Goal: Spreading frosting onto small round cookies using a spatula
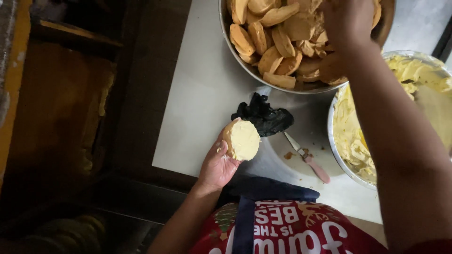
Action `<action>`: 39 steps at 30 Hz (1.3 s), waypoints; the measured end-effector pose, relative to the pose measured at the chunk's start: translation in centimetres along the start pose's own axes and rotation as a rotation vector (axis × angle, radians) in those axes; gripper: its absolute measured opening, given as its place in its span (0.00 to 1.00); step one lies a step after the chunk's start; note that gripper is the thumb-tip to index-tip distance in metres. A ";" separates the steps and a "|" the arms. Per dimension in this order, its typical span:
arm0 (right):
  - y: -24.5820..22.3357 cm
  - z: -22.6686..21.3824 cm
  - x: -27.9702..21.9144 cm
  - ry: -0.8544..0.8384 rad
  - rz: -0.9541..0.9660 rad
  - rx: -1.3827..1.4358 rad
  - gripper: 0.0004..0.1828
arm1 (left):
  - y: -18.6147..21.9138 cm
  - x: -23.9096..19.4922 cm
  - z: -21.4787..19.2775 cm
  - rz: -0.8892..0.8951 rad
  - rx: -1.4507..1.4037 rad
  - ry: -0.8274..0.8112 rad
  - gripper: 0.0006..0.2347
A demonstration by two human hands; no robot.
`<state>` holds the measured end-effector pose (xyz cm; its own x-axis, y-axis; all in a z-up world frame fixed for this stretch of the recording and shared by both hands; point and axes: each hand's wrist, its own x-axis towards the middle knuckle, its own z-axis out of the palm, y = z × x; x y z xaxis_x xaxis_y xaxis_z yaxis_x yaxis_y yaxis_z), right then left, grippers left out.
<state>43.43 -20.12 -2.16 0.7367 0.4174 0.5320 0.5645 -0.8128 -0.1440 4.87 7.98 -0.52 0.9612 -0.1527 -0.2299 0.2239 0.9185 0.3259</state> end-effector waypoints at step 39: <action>-16.6 -29.4 -23.8 0.190 -0.261 0.367 0.02 | -16.6 -0.9 6.0 -0.020 0.060 0.031 0.30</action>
<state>5.62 -28.54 12.10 0.4914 0.4788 0.7275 0.8405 -0.4796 -0.2521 1.23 -9.29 -0.22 0.9513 -0.1583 -0.2646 0.2528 0.8917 0.3754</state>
